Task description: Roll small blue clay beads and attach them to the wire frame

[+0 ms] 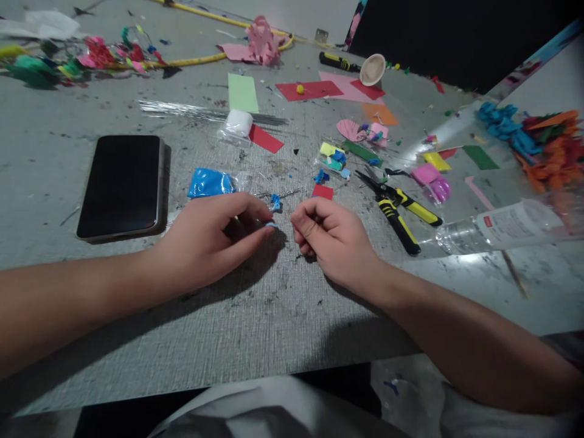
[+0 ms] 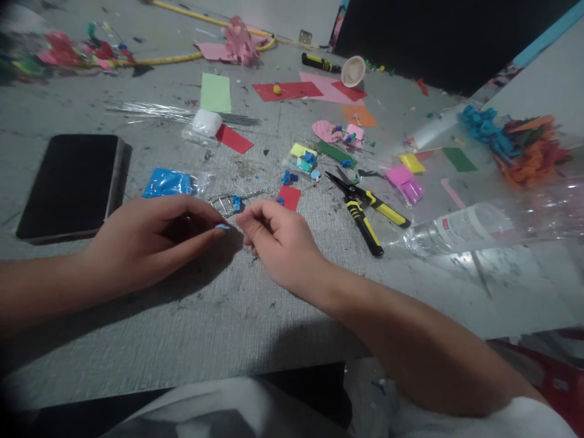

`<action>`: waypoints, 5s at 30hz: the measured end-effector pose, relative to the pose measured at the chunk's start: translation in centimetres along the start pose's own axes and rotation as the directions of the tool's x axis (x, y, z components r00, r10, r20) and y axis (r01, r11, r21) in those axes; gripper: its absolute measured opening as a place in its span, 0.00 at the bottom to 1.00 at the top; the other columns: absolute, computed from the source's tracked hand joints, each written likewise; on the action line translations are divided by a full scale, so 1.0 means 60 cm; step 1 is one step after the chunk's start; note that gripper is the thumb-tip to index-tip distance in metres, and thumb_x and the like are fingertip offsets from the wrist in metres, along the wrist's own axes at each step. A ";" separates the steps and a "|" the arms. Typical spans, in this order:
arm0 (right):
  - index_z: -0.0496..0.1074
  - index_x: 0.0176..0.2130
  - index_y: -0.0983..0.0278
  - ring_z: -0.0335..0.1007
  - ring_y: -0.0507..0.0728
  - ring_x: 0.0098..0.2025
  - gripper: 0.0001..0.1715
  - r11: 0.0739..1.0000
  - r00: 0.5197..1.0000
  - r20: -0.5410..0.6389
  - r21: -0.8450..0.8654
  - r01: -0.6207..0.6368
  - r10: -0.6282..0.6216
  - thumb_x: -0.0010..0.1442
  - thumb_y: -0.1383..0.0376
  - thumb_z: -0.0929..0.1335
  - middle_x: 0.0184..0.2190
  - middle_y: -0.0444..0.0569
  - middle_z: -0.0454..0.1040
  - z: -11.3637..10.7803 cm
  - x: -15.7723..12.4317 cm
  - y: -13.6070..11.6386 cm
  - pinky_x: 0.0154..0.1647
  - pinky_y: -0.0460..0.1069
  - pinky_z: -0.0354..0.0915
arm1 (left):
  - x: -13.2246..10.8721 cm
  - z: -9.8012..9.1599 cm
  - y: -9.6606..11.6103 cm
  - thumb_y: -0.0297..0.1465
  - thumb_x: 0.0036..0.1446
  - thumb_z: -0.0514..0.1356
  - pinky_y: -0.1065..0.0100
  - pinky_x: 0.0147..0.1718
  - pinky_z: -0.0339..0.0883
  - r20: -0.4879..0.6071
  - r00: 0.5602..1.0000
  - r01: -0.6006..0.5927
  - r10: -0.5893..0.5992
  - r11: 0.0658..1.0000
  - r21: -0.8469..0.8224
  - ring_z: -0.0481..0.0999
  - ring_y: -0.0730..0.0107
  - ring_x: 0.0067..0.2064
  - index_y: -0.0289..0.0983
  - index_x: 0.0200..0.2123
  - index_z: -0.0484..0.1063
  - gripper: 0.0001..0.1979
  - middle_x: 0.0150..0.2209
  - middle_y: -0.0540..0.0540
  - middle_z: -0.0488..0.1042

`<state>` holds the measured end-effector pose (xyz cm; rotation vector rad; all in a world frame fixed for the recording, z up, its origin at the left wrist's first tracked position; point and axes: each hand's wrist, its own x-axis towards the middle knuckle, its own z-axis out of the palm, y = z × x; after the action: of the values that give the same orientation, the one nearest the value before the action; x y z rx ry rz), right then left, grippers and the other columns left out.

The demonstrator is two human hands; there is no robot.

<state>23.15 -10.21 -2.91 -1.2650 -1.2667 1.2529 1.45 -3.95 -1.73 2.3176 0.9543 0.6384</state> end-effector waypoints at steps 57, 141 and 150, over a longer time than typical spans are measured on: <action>0.75 0.35 0.64 0.69 0.56 0.36 0.11 0.567 0.929 0.272 -0.736 0.369 -0.252 0.69 0.63 0.76 0.33 0.46 0.74 -0.030 0.031 0.007 0.38 0.50 0.59 | 0.006 0.009 -0.008 0.37 0.65 0.62 0.61 0.30 0.66 -0.019 0.995 0.092 -0.095 0.990 -0.107 0.77 0.61 0.33 0.40 0.39 0.81 0.09 0.32 0.45 0.80; 0.79 0.45 0.59 0.78 0.57 0.40 0.08 0.358 0.617 0.298 -0.602 0.714 -0.728 0.70 0.71 0.71 0.39 0.49 0.83 -0.016 -0.003 -0.008 0.42 0.55 0.74 | 0.011 -0.005 0.015 0.33 0.67 0.63 0.66 0.36 0.80 0.253 0.962 0.221 -0.102 0.835 -0.503 0.83 0.65 0.34 0.40 0.35 0.83 0.09 0.33 0.48 0.83; 0.78 0.44 0.59 0.76 0.57 0.38 0.07 0.309 0.590 0.332 -0.611 0.729 -0.736 0.70 0.71 0.70 0.37 0.49 0.82 -0.019 -0.005 -0.008 0.41 0.55 0.72 | 0.013 -0.004 0.021 0.27 0.61 0.66 0.69 0.35 0.78 0.232 0.964 0.241 -0.127 0.781 -0.576 0.82 0.67 0.35 0.41 0.35 0.85 0.06 0.33 0.49 0.84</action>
<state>24.28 -10.40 -2.33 -0.8996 -2.1068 0.0208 2.40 -4.07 -0.61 1.6556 0.7419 0.5372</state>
